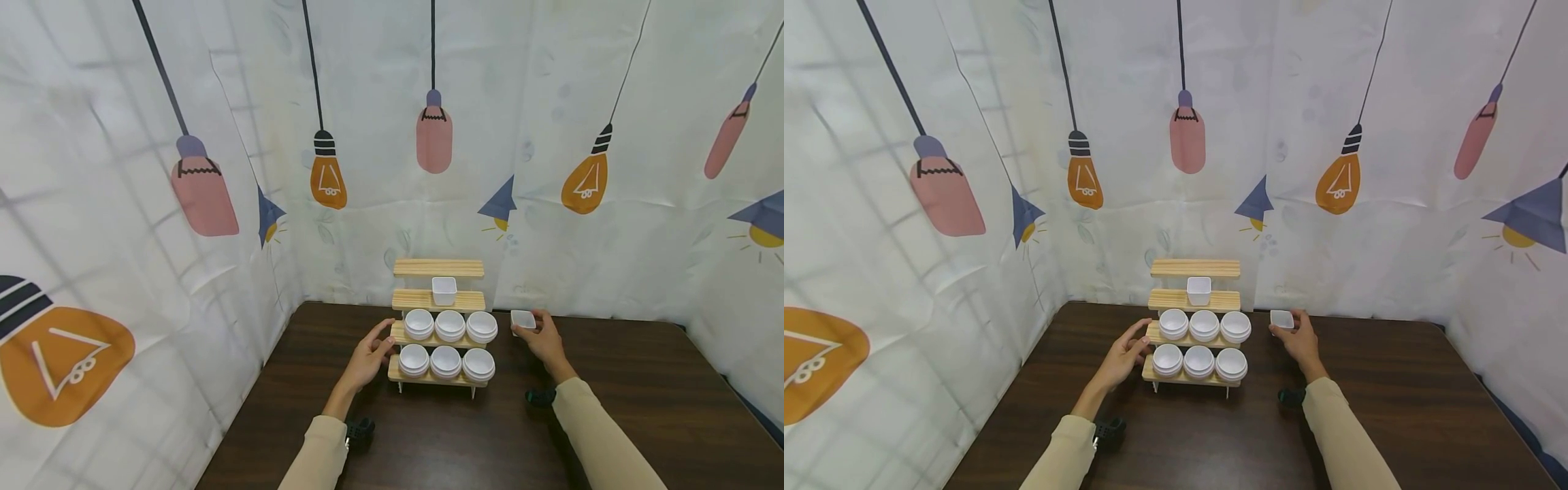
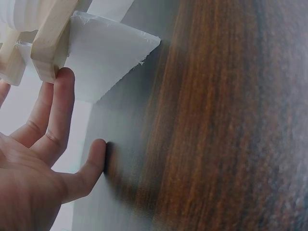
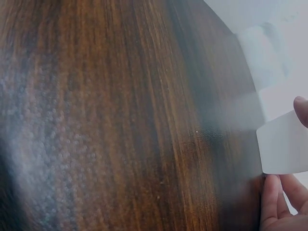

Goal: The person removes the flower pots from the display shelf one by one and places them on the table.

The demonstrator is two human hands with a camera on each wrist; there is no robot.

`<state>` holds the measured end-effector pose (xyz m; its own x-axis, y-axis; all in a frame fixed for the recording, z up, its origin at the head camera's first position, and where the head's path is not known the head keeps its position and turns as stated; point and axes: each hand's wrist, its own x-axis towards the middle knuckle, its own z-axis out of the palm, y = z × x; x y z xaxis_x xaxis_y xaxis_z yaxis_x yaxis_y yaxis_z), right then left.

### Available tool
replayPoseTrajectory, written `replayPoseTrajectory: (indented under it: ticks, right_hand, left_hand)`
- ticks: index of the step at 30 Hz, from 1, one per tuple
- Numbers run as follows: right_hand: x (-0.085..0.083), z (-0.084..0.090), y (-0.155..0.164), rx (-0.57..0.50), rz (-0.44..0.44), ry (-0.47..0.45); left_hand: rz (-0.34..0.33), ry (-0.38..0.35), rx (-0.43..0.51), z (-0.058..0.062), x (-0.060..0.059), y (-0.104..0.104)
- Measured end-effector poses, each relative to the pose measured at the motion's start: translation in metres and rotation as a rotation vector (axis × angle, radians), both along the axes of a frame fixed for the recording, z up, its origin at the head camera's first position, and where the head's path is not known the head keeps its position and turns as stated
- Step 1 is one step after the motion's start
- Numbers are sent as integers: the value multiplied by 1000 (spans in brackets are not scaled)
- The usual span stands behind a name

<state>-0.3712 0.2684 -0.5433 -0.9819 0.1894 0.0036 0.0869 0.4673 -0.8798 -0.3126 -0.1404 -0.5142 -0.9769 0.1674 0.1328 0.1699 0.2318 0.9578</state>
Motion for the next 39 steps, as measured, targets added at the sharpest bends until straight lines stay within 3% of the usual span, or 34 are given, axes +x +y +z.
replayPoseTrajectory:
  ticks: [2,14,17,25,39]
  right_hand:
    - [1,1,0,-2,-1,-5]
    - [2,1,0,-52,-6,-5]
    - [4,1,-1,-64,-9,-12]
    - [11,3,-2,-84,-7,-25]
    - [21,0,2,-120,-34,-37]
  left_hand:
    - [3,1,-3,-8,-5,-1]
    - [-3,0,-5,-9,-5,-1]
    - [-12,-12,8,-4,-2,-1]
    - [-51,-18,19,25,15,0]
    - [-29,-7,18,26,15,2]
